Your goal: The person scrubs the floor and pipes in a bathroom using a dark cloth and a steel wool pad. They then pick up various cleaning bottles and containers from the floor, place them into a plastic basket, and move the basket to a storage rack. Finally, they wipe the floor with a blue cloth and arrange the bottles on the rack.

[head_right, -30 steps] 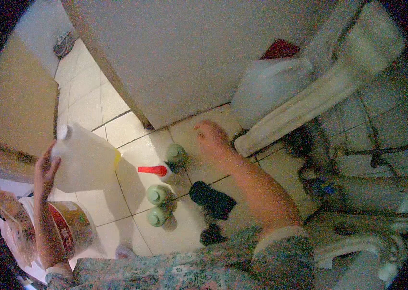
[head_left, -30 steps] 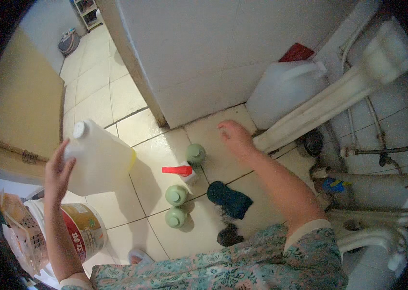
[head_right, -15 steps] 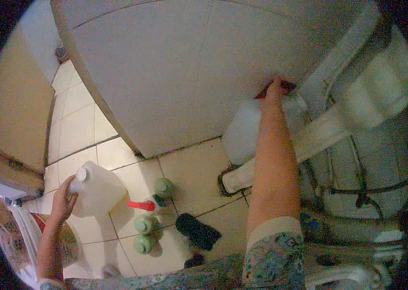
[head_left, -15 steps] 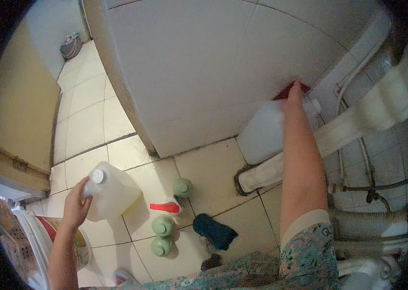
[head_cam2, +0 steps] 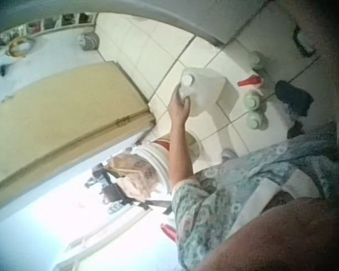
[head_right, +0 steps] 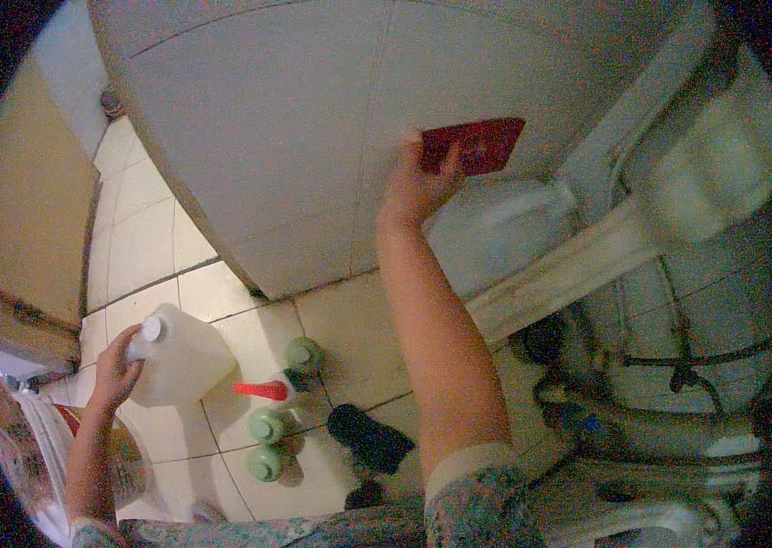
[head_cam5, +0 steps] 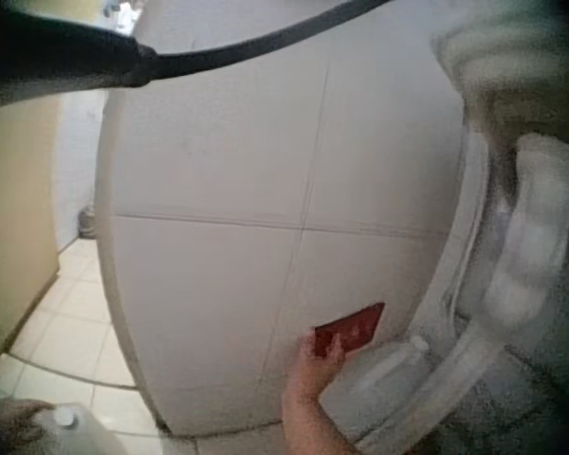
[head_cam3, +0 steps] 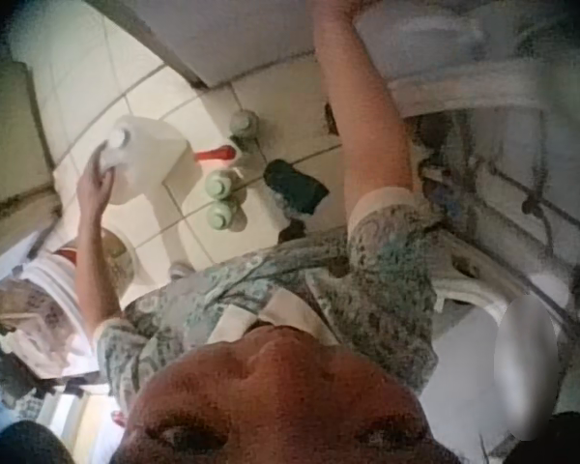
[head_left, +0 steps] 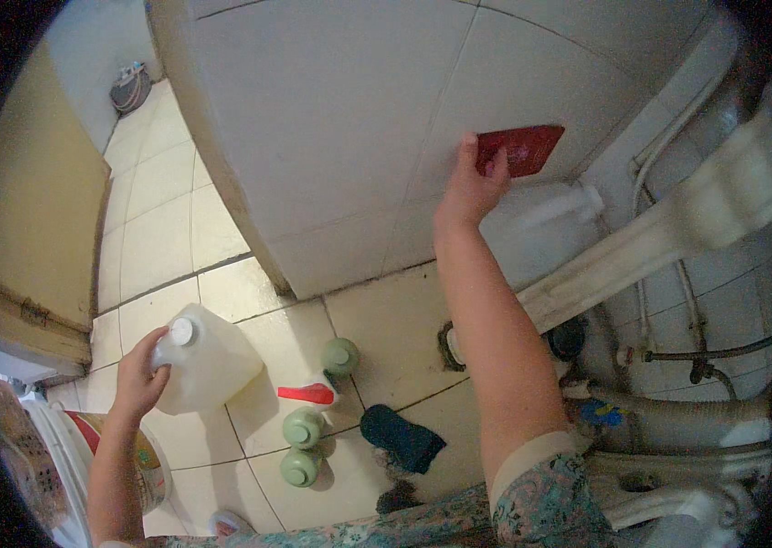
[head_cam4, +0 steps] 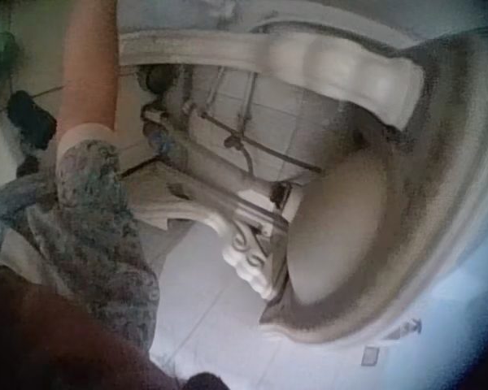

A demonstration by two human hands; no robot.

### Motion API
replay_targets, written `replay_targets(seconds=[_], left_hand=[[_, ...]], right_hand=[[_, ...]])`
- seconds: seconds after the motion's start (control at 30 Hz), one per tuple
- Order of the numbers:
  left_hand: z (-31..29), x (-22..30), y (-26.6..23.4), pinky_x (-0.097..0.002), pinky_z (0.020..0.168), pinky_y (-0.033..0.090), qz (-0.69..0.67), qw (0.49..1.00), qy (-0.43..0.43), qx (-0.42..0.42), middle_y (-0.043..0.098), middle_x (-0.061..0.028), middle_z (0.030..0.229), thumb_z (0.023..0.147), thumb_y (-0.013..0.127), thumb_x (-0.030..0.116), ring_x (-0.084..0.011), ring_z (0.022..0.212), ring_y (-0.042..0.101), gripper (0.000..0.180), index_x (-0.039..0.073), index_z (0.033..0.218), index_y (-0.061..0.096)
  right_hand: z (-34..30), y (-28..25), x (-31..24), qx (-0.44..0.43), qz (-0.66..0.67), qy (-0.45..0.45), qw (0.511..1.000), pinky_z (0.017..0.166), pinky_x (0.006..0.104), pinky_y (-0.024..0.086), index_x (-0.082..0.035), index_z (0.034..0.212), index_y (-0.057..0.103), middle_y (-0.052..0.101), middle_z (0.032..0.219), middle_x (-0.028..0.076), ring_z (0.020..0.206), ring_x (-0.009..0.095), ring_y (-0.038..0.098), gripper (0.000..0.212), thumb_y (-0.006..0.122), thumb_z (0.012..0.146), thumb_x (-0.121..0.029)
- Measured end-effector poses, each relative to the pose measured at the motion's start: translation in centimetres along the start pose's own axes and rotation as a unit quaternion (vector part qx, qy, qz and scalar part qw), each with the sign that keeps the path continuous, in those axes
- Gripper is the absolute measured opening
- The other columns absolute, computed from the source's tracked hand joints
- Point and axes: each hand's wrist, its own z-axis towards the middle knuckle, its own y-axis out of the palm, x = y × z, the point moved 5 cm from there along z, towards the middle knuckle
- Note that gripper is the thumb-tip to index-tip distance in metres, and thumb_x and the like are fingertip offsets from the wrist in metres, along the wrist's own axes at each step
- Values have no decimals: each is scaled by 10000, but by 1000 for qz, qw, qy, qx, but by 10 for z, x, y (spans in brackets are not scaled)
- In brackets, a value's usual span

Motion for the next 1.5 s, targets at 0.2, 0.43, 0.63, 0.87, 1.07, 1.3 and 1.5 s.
replay_targets(seconds=[0.2, 0.43, 0.63, 0.87, 1.07, 1.3, 1.5], left_hand=[[-5, 7, -9, -367, 740, 510, 16, 999, 25, 17, 612, -177, 1020, 700, 587, 24, -332, 867, 619, 538, 85, 1228, 508], [1, 20, -22, -385, 944, 420, 85, 989, 117, 24, 508, -159, 1200, 756, 670, 209, -321, 1117, 499, 537, 43, 1236, 496], [-16, 25, -26, -337, 977, 392, -360, 930, -69, 36, 514, -74, 1228, 977, 405, 368, -183, 1106, 499, 448, 41, 1275, 476], [-29, 65, -93, -345, 897, 486, -775, 621, -97, 64, 584, -131, 1166, 961, 467, 330, -201, 997, 605, 439, -1, 1250, 461], [-116, 15, -257, -284, 723, 503, -509, 779, -102, 353, 621, -82, 934, 843, 561, 117, -156, 812, 612, 221, 9, 1036, 562], [-256, -4, -356, -422, 828, 500, 244, 704, -232, 625, 623, -178, 1087, 894, 499, 150, -335, 916, 639, 475, 61, 1341, 365], [-254, -66, -352, -420, 966, 396, 521, 635, -389, 417, 362, -156, 1414, 840, 579, 254, -306, 1253, 418, 603, 60, 1371, 370]], right_hand=[[1, 1, 0, 2, -187, -1, 982, 802, 371, 458, 9, 1215, 520, 603, 1030, 149, 926, 253, 568, 467, 578, 897, -329], [-39, -21, -63, -55, 4, -4, 998, 795, 341, 464, -18, 959, 573, 603, 935, 99, 865, 196, 556, 193, 535, 896, -197], [-214, 46, -132, -273, 127, 197, 933, 812, 342, 484, -29, 1020, 534, 595, 979, 80, 912, 183, 580, 182, 494, 923, -177], [-351, 88, -160, -489, 209, 372, 761, 848, 332, 497, -27, 1099, 517, 602, 1055, 65, 958, 176, 599, 198, 440, 955, -139], [-403, 110, -182, -600, 112, 401, 683, 880, 324, 464, -59, 1166, 524, 555, 1224, 87, 1108, 192, 535, 236, 432, 953, -100], [-439, 105, -160, -656, 69, 394, 640, 808, 288, 451, -60, 1096, 559, 579, 1139, 51, 997, 146, 547, 200, 466, 920, -83], [-409, 108, -130, -607, 29, 397, 688, 778, 298, 459, -46, 1023, 585, 604, 1040, 49, 910, 137, 563, 154, 480, 923, -98]])
